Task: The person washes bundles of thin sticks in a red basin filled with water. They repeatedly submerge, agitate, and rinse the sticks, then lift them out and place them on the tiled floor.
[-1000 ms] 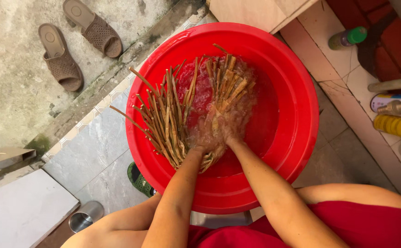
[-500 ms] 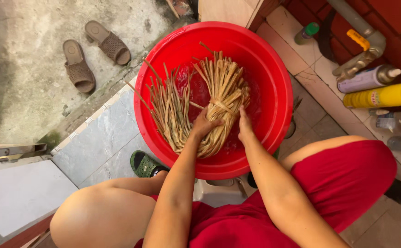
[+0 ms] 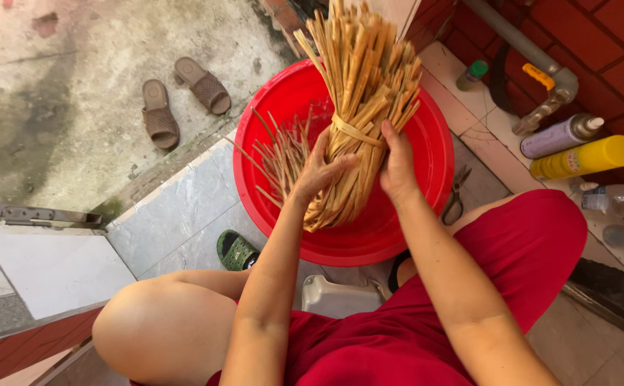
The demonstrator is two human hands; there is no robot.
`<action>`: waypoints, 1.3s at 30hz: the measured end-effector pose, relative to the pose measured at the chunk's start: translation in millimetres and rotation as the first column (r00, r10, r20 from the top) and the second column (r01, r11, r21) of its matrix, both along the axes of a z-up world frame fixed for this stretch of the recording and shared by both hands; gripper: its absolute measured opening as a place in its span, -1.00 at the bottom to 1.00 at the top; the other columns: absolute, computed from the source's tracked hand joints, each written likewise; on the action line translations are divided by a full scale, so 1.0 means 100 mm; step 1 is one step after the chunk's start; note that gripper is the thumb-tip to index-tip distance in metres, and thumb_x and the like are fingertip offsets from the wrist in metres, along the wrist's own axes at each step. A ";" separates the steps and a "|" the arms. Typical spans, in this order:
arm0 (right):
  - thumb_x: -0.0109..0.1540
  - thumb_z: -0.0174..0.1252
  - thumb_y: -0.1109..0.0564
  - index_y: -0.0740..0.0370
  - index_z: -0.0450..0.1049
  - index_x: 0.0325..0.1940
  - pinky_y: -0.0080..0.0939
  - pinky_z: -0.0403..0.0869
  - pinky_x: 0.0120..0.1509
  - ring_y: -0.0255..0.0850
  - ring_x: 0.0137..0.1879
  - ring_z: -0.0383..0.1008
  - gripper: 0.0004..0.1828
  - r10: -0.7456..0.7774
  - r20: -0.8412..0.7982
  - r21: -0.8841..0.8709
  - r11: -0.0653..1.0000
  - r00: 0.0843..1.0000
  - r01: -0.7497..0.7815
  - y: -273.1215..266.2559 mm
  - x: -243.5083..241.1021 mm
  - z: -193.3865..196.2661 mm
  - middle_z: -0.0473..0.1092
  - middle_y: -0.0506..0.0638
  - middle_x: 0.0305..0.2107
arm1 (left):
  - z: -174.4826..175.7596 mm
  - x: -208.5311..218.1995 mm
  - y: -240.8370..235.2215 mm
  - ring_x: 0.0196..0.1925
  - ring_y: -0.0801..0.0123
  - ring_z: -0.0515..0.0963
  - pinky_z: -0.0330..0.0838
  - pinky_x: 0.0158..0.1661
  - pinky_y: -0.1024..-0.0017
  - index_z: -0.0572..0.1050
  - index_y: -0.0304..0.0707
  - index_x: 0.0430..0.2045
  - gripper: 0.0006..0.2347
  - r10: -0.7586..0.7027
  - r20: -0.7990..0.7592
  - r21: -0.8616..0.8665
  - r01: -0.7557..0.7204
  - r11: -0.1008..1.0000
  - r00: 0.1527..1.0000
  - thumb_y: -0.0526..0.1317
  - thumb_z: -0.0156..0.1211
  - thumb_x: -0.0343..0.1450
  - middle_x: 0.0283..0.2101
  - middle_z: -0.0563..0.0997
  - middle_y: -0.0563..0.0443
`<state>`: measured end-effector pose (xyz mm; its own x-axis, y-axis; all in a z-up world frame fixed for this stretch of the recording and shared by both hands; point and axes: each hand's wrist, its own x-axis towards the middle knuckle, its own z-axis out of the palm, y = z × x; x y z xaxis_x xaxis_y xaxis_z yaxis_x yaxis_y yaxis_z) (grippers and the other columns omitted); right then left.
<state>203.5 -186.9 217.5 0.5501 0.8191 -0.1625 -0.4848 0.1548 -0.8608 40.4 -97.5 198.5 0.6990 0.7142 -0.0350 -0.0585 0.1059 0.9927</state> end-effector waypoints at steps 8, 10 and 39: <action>0.26 0.25 0.08 0.20 0.14 0.48 -0.10 0.20 0.54 -0.15 0.47 0.20 -0.26 0.319 0.343 0.053 0.933 0.884 -0.357 0.06 0.08 1.25 0.22 0.04 0.34 | 0.63 0.11 0.10 0.39 -0.09 0.20 0.16 0.31 0.11 -0.35 -0.50 0.40 0.21 0.283 0.079 0.547 -0.279 0.790 0.956 -0.12 0.73 0.15 0.34 0.15 -0.50; 0.27 0.22 0.13 0.28 0.21 0.43 -0.08 0.23 0.56 -0.11 0.48 0.23 -0.34 0.425 0.426 0.008 0.881 0.799 -0.473 0.00 0.10 1.40 0.24 0.08 0.33 | 0.69 0.13 0.08 0.31 -0.01 0.37 0.29 0.27 0.13 -0.22 -0.49 0.38 0.12 0.262 0.239 0.381 -0.339 0.860 0.935 -0.15 0.69 0.14 0.26 0.31 -0.40; 0.35 0.12 0.16 0.34 0.09 0.53 -0.18 0.28 0.39 -0.17 0.38 0.27 -0.31 0.330 0.648 -0.053 0.919 0.687 -0.391 0.32 0.02 1.14 0.27 0.11 0.34 | 0.74 0.09 0.15 0.17 0.30 0.55 0.48 0.15 0.31 -0.07 -0.29 0.42 -0.03 0.454 0.151 0.129 -0.473 0.872 0.878 -0.22 0.54 0.16 0.18 0.51 -0.10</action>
